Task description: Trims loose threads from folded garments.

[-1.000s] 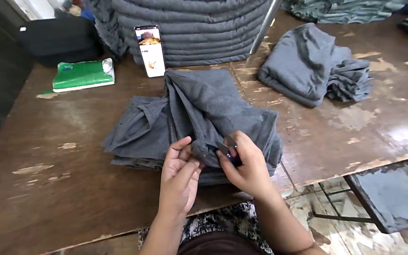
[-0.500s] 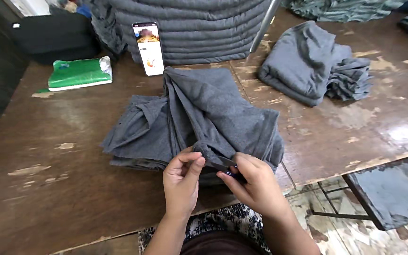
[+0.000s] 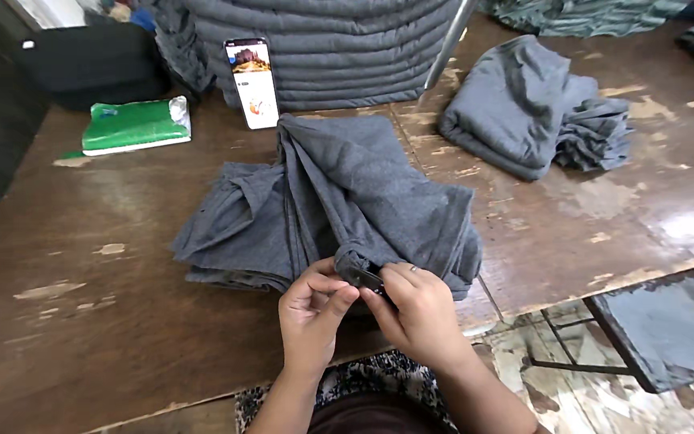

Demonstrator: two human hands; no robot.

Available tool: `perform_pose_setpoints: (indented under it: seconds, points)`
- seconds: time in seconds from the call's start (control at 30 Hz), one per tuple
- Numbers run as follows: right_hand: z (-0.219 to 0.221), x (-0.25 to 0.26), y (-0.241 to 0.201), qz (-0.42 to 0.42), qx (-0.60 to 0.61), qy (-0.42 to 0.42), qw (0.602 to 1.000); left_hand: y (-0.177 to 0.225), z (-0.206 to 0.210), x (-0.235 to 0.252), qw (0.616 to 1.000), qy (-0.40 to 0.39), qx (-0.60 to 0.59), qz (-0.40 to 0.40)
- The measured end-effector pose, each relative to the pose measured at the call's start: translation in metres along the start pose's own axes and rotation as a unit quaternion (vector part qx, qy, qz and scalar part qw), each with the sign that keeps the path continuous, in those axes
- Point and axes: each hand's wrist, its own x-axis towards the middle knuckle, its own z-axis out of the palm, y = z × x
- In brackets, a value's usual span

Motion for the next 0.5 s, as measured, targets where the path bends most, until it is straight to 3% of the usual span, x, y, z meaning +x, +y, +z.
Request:
perform_pose_setpoints:
  seconds: [0.2,0.5]
  points:
    - [-0.014,-0.005,0.010,0.021,0.086,-0.035,0.996,0.010,0.007,0.006,0.991,0.077,-0.069,-0.080]
    - [-0.015,0.005,0.007,0.004,-0.001,-0.065,0.998,0.017,0.009,0.012,0.979,0.095,-0.113,-0.141]
